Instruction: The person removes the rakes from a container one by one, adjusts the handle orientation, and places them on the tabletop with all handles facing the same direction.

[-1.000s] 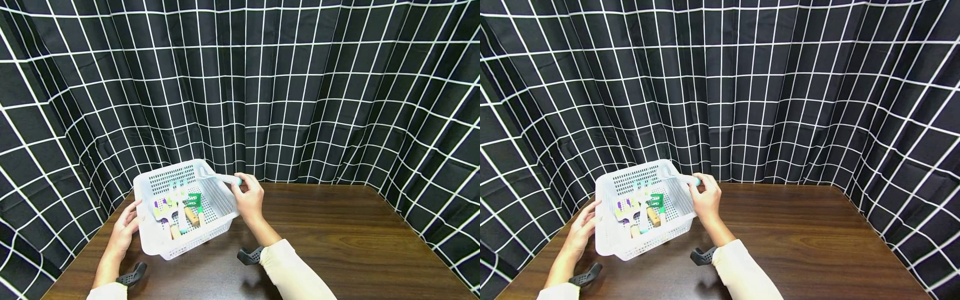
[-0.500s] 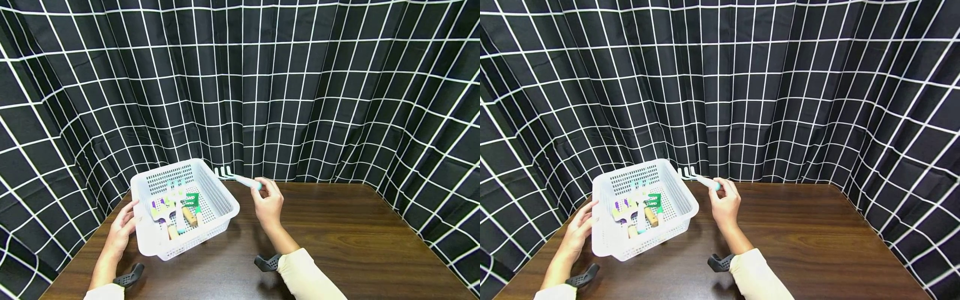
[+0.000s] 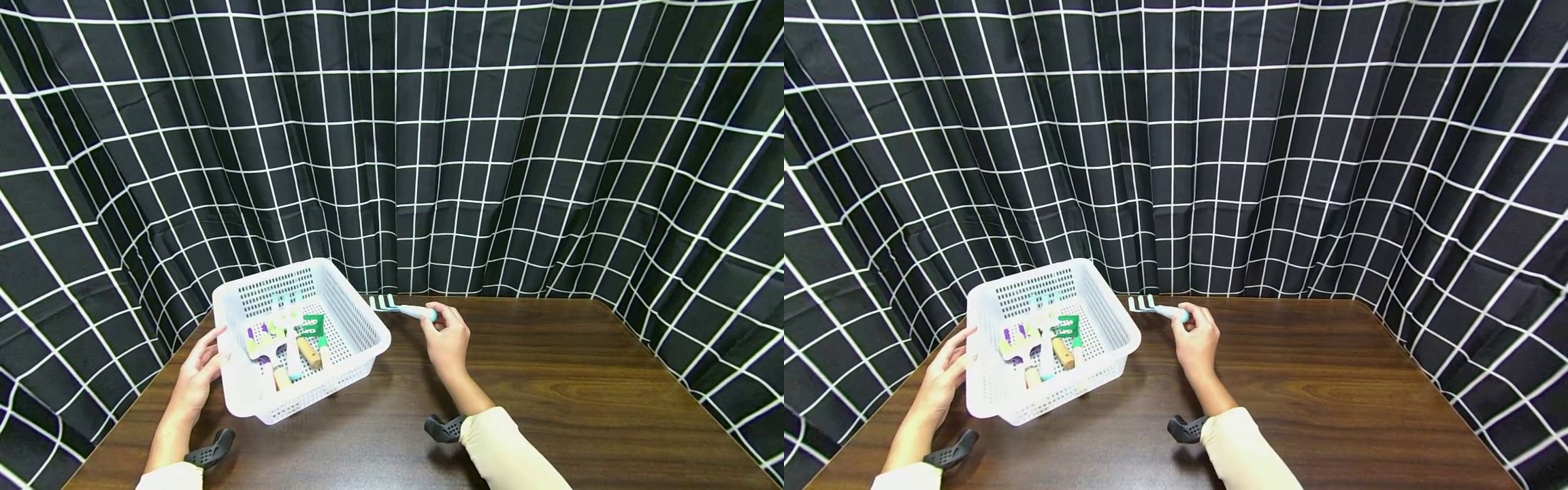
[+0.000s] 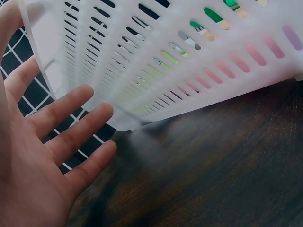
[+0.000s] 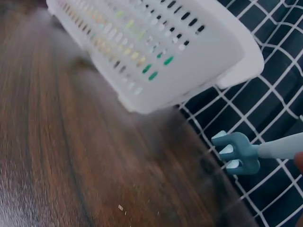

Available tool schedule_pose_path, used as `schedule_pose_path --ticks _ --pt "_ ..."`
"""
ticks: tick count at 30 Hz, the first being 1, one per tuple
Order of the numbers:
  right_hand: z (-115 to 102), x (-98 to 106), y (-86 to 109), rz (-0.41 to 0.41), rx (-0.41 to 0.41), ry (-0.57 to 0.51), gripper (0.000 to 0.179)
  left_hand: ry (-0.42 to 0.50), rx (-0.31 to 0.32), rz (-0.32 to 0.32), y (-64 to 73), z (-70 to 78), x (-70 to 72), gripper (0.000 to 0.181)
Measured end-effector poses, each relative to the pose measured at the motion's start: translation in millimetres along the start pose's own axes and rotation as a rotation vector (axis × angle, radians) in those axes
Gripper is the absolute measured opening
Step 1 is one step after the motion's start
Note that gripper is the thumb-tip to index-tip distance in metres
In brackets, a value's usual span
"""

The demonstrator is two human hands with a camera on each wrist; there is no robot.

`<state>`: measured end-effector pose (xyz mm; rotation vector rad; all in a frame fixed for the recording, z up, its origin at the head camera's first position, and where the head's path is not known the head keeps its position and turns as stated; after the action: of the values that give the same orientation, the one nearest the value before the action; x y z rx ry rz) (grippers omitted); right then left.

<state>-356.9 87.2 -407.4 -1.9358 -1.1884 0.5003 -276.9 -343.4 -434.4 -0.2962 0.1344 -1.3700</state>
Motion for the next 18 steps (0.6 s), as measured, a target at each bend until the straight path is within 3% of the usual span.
schedule_pose_path --ticks 10,18 --pt "15 4 2.0 -0.018 -0.004 0.049 0.02 -0.007 -0.013 0.002 -0.7 0.2 -0.1 0.046" --pt "24 3 0.4 -0.105 -0.007 0.115 0.02 0.006 -0.012 0.006 -0.3 1.2 -0.7 0.045"
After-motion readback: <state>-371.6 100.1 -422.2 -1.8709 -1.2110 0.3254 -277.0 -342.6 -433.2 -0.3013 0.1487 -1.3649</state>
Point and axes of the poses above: each hand's wrist, its own y-axis away from the middle knuckle, its own x-axis out of the back of the hand, z = x × y, the point moved 3 cm from there along -y, towards the middle knuckle, and after that the axes turned 8 degrees about x, right-handed, at the moved point
